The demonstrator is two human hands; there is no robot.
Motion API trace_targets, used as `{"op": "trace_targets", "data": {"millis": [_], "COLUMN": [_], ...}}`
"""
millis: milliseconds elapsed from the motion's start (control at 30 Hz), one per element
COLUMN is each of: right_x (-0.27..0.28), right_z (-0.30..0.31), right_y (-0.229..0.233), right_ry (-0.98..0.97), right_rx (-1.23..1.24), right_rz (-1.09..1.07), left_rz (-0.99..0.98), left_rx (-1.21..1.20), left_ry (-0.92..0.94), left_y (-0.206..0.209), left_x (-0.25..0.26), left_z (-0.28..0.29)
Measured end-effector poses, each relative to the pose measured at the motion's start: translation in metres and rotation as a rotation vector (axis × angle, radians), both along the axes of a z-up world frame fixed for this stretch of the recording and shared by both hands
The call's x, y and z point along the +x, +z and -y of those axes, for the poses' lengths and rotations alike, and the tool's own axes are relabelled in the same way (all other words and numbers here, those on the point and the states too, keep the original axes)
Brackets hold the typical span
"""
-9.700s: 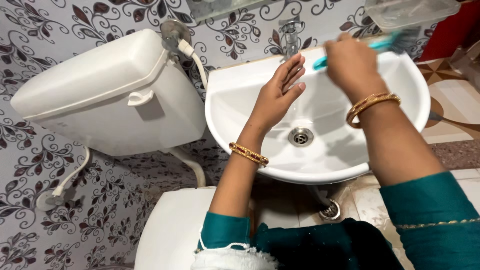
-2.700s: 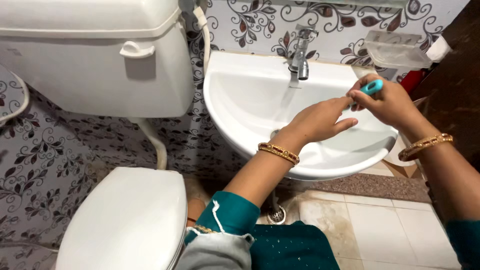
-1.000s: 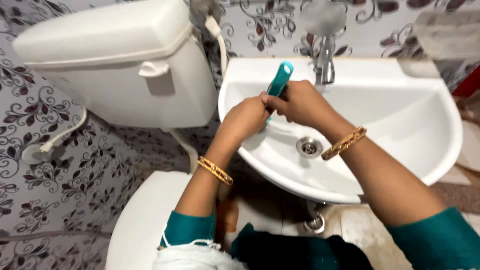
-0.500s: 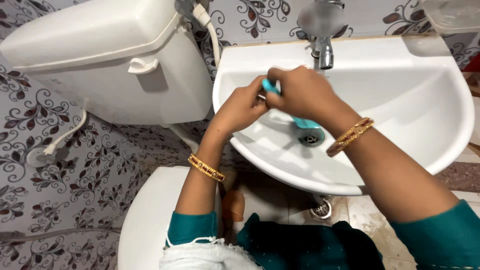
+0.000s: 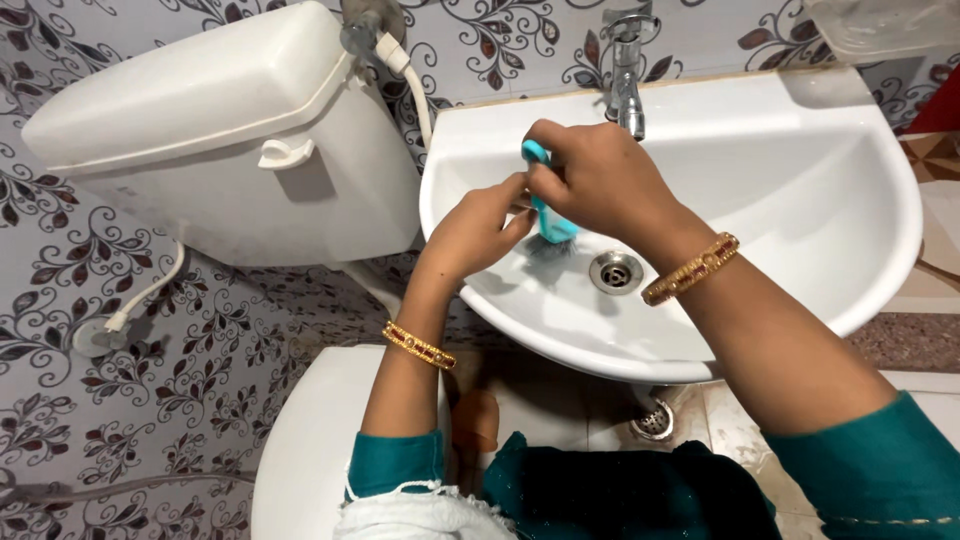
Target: The person rinses a cleaning brush under a running faucet at a sink, rubbing the bristles by hand and turning the brush over to clean different sides.
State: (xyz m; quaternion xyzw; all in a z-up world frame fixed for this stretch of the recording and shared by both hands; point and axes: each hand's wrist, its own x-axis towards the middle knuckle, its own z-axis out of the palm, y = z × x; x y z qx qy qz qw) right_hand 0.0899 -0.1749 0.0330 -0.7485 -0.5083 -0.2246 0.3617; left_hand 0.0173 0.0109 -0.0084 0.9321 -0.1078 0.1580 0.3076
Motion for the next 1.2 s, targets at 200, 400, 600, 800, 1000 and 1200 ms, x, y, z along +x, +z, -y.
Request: {"op": "trace_targets", "data": {"millis": [200, 400, 600, 800, 1000, 1200], "right_x": [-0.011, -0.016, -0.021, -0.023, -0.023, -0.031], "right_z": [0.003, 0.007, 0.010, 0.015, 0.012, 0.008], "right_y": [0.004, 0.014, 0.010, 0.010, 0.011, 0.011], "right_ry": [0.232, 0.153, 0.282, 0.039, 0.100, 0.079], "right_rx": [0.160, 0.009, 0.174, 0.274, 0.173, 0.138], "right_rz": [0.052, -0.453, -0.255, -0.178, 0.251, 0.270], "left_rz": [-0.024, 0.008, 0.129, 0.363, 0.367, 0.271], "left_rx": [-0.060, -0.067, -0.139, -0.281, -0.159, 0.019], "left_ry": [0.056, 0.084, 0.157, -0.009, 0.074, 0.185], "left_y": [0.004, 0.008, 0.015, 0.009, 0.008, 0.006], "left_x": [-0.004, -0.004, -0.023, -0.018, -0.018, -0.011], "left_z": [-0.002, 0.005, 0.011, -0.002, -0.001, 0.000]}}
